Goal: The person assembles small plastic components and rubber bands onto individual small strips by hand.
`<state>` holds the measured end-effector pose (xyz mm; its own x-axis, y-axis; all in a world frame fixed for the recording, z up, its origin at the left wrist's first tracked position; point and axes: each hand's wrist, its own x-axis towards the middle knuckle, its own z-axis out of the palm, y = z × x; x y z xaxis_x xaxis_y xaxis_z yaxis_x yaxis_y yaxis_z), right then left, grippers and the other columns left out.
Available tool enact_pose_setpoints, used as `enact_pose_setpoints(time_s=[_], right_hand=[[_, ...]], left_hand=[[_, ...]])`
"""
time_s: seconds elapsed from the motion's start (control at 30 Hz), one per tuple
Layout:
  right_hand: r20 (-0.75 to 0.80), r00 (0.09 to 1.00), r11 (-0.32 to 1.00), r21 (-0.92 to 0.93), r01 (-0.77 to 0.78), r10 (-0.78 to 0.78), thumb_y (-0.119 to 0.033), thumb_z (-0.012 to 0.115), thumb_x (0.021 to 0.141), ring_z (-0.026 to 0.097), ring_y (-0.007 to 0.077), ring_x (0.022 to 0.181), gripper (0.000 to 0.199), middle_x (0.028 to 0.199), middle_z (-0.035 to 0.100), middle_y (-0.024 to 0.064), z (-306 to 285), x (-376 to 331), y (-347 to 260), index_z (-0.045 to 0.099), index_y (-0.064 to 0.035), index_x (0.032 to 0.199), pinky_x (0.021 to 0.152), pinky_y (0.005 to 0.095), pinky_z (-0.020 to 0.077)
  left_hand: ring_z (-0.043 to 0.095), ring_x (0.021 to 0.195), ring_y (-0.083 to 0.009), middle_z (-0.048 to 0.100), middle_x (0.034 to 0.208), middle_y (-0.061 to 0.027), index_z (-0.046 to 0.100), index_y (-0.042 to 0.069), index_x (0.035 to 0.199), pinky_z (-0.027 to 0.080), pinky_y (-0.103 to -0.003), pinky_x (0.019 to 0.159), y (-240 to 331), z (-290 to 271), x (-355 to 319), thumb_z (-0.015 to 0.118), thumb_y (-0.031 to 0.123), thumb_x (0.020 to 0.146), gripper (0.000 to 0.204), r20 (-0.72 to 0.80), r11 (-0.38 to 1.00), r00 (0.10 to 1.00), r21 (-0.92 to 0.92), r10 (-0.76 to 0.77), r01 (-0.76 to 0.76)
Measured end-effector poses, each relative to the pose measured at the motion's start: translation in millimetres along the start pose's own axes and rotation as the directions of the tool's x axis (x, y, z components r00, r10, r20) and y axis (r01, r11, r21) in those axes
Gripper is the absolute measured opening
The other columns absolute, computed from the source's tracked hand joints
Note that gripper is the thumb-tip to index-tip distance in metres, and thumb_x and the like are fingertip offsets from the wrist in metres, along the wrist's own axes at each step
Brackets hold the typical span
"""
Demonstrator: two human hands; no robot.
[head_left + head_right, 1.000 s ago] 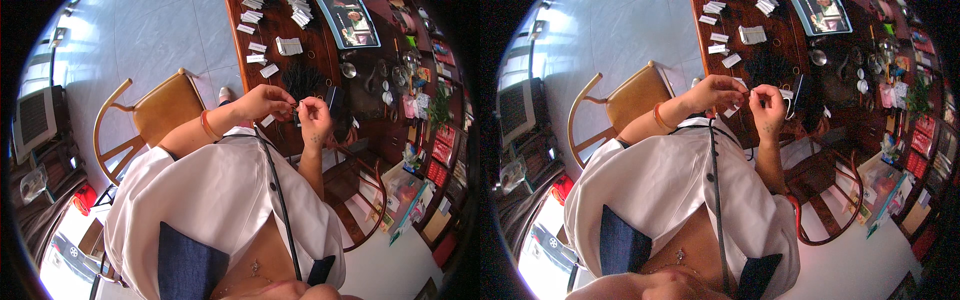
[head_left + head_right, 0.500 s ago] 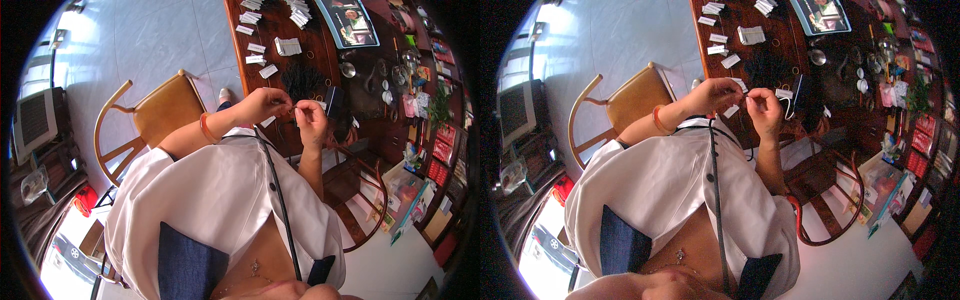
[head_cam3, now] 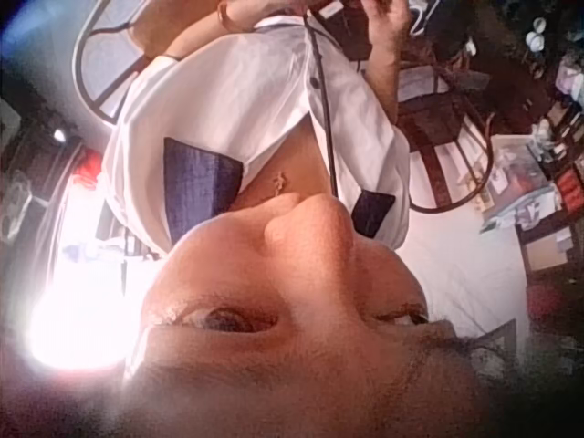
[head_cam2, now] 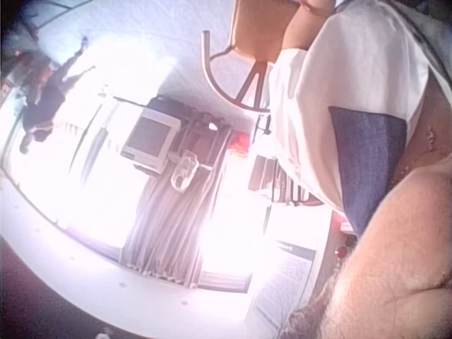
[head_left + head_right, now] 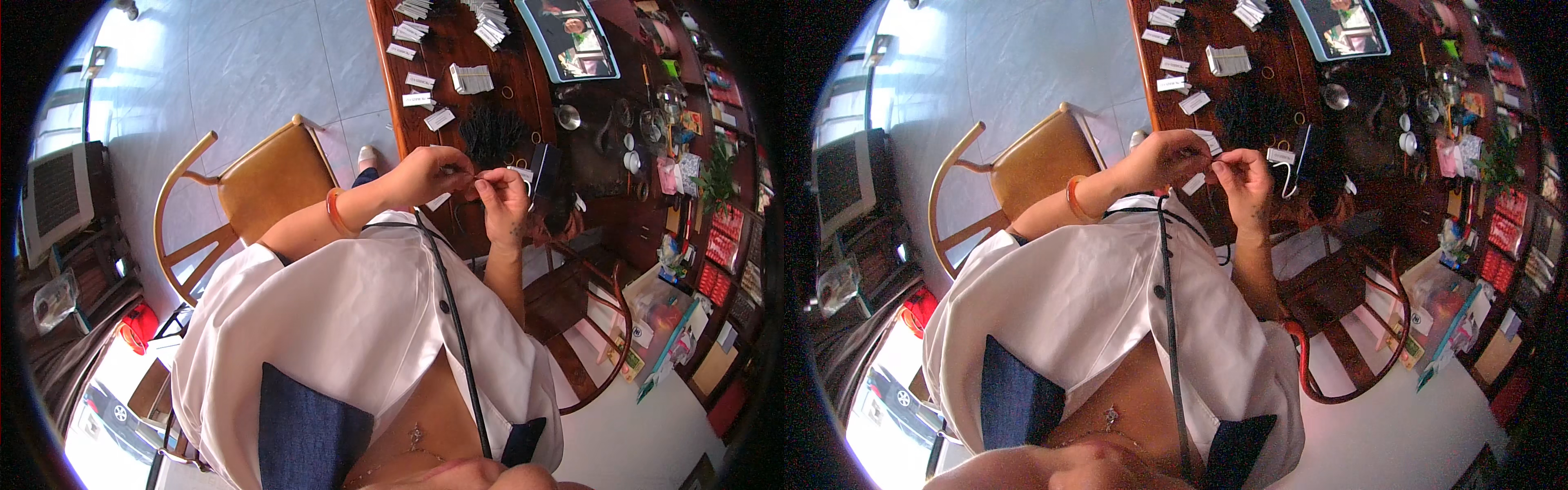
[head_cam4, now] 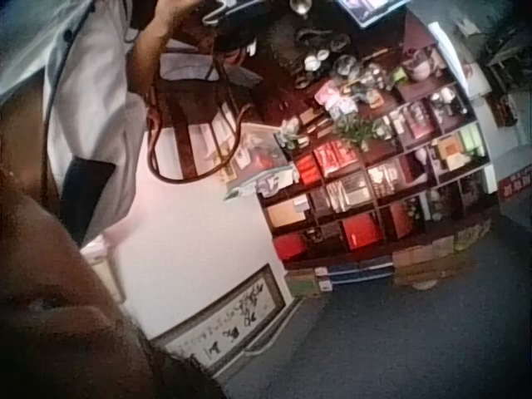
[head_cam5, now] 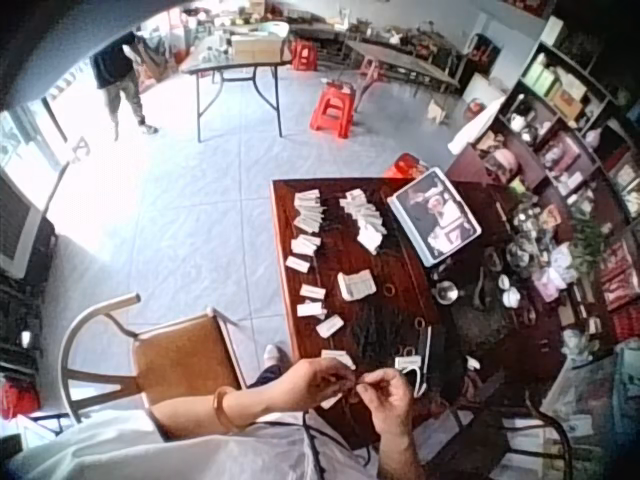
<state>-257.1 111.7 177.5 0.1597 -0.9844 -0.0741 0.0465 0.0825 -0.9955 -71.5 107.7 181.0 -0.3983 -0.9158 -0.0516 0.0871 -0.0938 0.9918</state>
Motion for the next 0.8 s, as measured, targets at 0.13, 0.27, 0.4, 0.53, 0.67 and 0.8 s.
enact_pose_setpoints(time_s=[0.13,0.27,0.4,0.53,0.67,0.8], right_hand=[[-0.012,0.999,0.997,-0.077,0.029,-0.030,-0.006,0.067,0.079,0.055,0.0076,0.071,0.016,0.081,0.060,0.0021,-6,1,6,0.057,-0.0015,0.089,0.065,0.0212,0.0470],[0.068,0.997,0.999,-0.014,-0.039,0.040,-0.005,0.066,0.080,0.058,0.0097,0.067,0.013,0.079,0.061,0.0034,-5,-1,-2,0.057,-0.0005,0.089,0.063,0.0229,0.0490],[0.136,0.990,0.997,-0.065,-0.030,0.039,-0.005,0.065,0.080,0.060,0.0111,0.064,0.013,0.078,0.061,0.0041,-3,-2,-6,0.057,0.0002,0.089,0.061,0.0234,0.0496],[0.091,0.993,0.989,-0.132,-0.059,0.072,-0.005,0.065,0.081,0.059,0.0108,0.068,0.012,0.080,0.061,0.0041,4,-3,-6,0.057,0.0004,0.089,0.064,0.0229,0.0494],[-0.055,0.998,0.994,-0.100,-0.036,0.030,-0.005,0.065,0.080,0.058,0.0086,0.073,0.014,0.082,0.061,0.0027,-2,-2,7,0.057,-0.0004,0.090,0.067,0.0211,0.0472],[-0.048,0.998,0.983,-0.176,-0.059,0.051,-0.005,0.066,0.080,0.056,0.0072,0.072,0.015,0.084,0.060,0.0014,-10,-5,14,0.056,-0.0015,0.091,0.066,0.0208,0.0459]], left_hand=[[0.047,0.049,-0.0053,0.051,0.062,0.0010,0.056,0.005,0.097,0.038,-0.020,0.036,1,0,0,0.056,0.017,0.088,0.015,0.000,0.998,1.000,-0.057,-0.022,0.022],[0.048,0.050,-0.0053,0.052,0.064,0.0008,0.056,0.005,0.097,0.039,-0.019,0.037,0,-1,-1,0.056,0.017,0.088,0.015,-0.001,0.996,0.999,-0.072,-0.054,0.054],[0.048,0.050,-0.0055,0.054,0.065,-0.0002,0.057,0.004,0.097,0.039,-0.020,0.038,-6,1,-1,0.056,0.016,0.088,0.015,0.019,0.999,0.999,-0.020,0.049,-0.049],[0.048,0.050,-0.0061,0.055,0.066,-0.0015,0.057,0.002,0.094,0.039,-0.021,0.039,-7,3,-2,0.057,0.013,0.087,0.014,-0.053,0.996,0.996,0.052,0.068,-0.066],[0.062,0.072,-0.0162,0.061,0.078,-0.0095,0.059,-0.002,0.087,0.051,-0.028,0.064,4,2,-2,0.058,0.002,0.080,0.009,-0.073,0.995,0.992,-0.018,-0.101,0.100],[0.056,0.063,-0.0117,0.059,0.073,-0.0054,0.058,-0.001,0.091,0.046,-0.024,0.053,-2,3,-3,0.056,0.007,0.084,0.011,-0.065,0.996,0.994,-0.034,-0.089,0.087]])
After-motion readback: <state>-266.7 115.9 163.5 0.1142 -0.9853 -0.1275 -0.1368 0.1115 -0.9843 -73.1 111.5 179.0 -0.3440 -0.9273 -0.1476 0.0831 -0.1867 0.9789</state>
